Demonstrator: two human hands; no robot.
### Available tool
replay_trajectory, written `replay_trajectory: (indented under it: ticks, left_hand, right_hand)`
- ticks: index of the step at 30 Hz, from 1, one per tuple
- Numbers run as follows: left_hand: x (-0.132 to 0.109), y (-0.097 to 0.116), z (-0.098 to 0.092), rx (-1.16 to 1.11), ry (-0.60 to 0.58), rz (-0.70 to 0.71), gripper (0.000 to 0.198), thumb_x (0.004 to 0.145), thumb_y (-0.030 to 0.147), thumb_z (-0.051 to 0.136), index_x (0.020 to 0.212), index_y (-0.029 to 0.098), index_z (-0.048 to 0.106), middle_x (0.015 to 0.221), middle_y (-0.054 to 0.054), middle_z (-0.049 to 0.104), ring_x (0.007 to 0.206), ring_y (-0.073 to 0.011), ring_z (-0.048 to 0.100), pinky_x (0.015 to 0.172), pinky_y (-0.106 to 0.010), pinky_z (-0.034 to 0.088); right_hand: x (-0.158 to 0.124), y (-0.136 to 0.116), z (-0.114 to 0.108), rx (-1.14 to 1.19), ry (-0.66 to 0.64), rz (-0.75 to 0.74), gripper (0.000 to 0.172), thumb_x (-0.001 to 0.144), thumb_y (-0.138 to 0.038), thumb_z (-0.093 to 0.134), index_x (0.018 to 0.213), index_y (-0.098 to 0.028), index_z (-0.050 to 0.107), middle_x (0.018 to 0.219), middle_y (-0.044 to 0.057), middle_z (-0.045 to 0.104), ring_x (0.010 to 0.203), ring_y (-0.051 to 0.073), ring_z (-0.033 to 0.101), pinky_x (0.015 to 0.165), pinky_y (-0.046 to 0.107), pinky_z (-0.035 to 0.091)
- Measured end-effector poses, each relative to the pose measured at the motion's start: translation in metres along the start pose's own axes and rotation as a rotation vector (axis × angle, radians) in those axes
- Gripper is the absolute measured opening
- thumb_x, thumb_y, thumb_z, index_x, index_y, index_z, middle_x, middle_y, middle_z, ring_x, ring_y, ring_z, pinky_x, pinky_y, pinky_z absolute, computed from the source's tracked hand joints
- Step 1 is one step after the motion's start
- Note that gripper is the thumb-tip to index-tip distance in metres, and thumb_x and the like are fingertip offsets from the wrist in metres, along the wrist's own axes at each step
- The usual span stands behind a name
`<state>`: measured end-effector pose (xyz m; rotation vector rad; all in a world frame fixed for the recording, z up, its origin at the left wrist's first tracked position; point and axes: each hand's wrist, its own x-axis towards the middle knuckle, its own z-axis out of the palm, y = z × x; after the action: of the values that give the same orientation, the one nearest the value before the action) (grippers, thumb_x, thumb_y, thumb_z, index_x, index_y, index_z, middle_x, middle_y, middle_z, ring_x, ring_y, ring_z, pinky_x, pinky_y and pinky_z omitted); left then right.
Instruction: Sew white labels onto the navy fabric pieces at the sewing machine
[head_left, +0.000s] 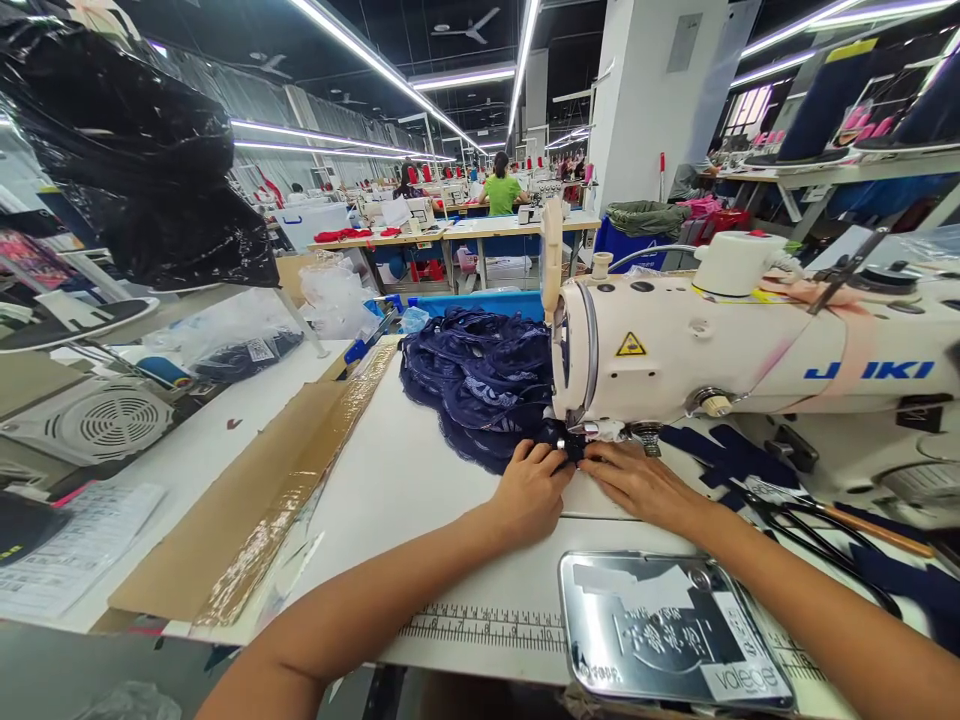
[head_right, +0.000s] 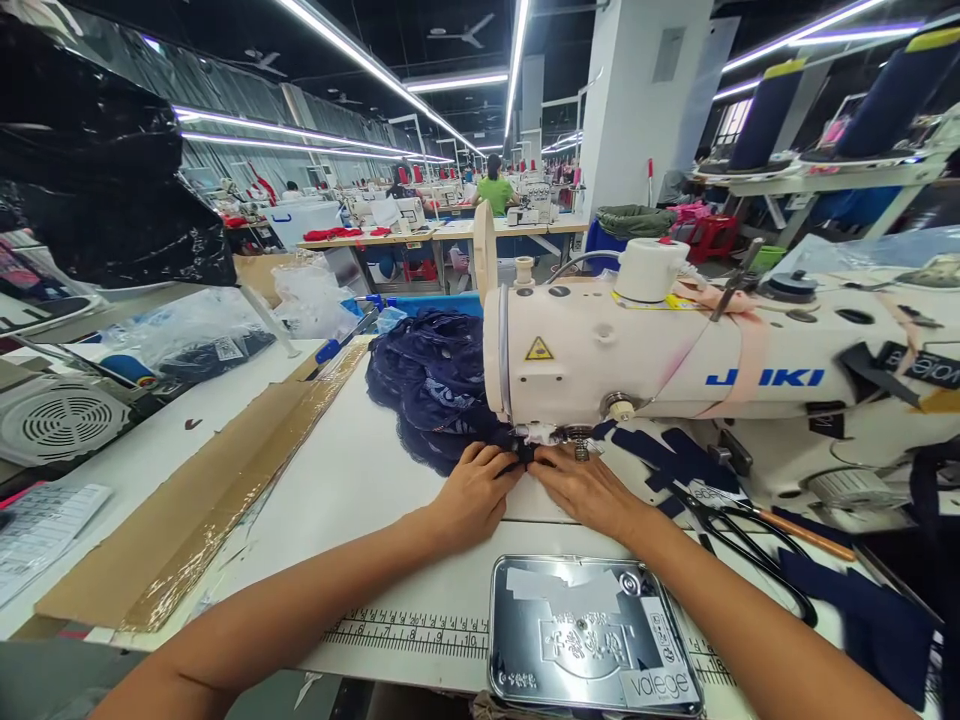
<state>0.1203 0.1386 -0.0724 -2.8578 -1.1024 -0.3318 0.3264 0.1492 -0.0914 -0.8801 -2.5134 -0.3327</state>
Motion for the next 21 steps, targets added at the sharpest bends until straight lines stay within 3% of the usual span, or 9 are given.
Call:
replay_trajectory:
  ticks: [10, 21]
  left_hand:
    - [0.001, -0.014, -0.009, -0.002, -0.069, 0.065, 0.034, 0.082, 0.014, 0.042, 0.112, 0.019, 0.057, 0.123, -0.003, 0.056, 0.112, -0.0214, 0.046, 0.100, -0.045, 0.027]
    - [0.004, -0.017, -0.006, -0.018, -0.053, 0.060, 0.034, 0.082, 0.012, 0.043, 0.113, 0.017, 0.056, 0.121, -0.005, 0.057, 0.111, -0.0227, 0.048, 0.098, -0.047, 0.028]
  right_hand:
    - [0.007, -0.010, -0.007, -0.061, -0.017, -0.035, 0.026, 0.086, -0.010, 0.037, 0.093, -0.013, 0.062, 0.087, 0.010, 0.062, 0.084, 0.020, 0.058, 0.077, 0.035, 0.051]
    - [0.008, -0.010, -0.004, -0.082, -0.021, -0.018, 0.025, 0.086, -0.011, 0.039, 0.094, -0.013, 0.062, 0.092, 0.011, 0.063, 0.086, 0.021, 0.060, 0.077, 0.035, 0.051]
